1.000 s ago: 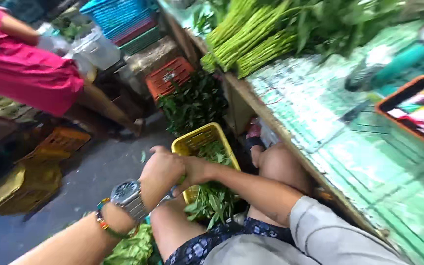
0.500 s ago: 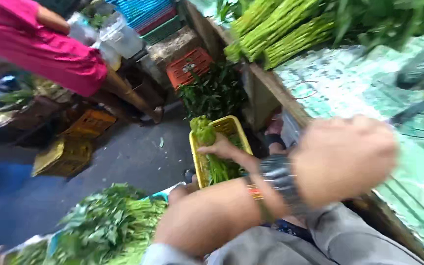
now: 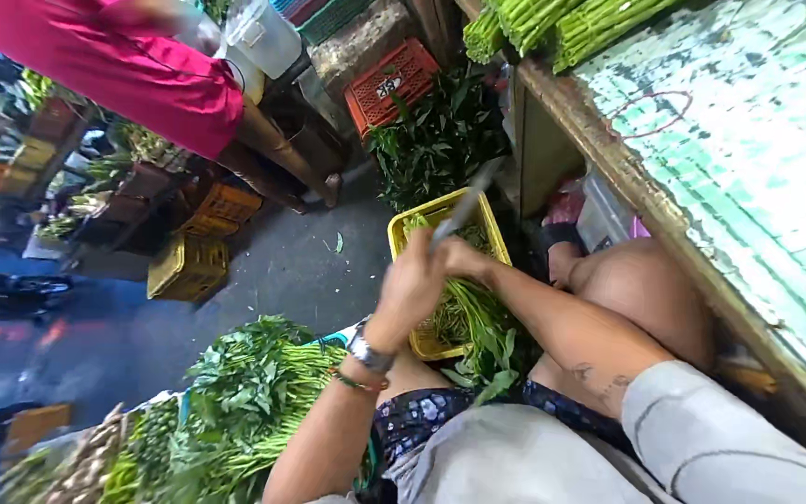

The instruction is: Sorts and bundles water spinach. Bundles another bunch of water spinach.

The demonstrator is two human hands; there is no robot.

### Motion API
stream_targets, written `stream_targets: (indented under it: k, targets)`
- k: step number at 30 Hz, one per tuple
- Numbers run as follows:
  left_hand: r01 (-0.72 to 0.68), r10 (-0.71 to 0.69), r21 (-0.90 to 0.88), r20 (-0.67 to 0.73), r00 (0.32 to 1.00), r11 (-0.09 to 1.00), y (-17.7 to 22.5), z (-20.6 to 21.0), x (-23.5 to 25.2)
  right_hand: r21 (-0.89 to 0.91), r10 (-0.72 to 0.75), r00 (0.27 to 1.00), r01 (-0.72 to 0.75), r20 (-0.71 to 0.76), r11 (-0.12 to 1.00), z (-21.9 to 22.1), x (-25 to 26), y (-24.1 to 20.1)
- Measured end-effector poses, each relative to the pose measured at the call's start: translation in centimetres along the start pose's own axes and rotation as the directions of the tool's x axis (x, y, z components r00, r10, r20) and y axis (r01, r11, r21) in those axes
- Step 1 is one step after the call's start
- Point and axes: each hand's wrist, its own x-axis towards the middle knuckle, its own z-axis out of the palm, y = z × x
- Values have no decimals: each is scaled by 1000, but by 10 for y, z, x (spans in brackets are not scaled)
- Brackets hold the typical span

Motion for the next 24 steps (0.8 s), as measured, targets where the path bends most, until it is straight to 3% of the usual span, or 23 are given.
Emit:
stream_targets:
  k: [3,6,11,19,24]
  targets:
    - [175,-165,239,-62,984,955,-74,4,-7,-82,144,983,-135,115,987,2,-1,-8]
    - [204,-227,370,18,974,906,-104,21,-15,-18,162,974,-161,155,987,11,5,2]
    - [140,-169,448,24,985,883,-110,45,-10,1,229,952,-234,201,972,10,5,7]
    - [141,-213,480,99,972,866,-106,58,5,-58,309,926,-304,215,951,10,15,13]
    - [192,-298,511,134,945,838,-97,71,15,-199,373,914,-340,162,919,15,16,12]
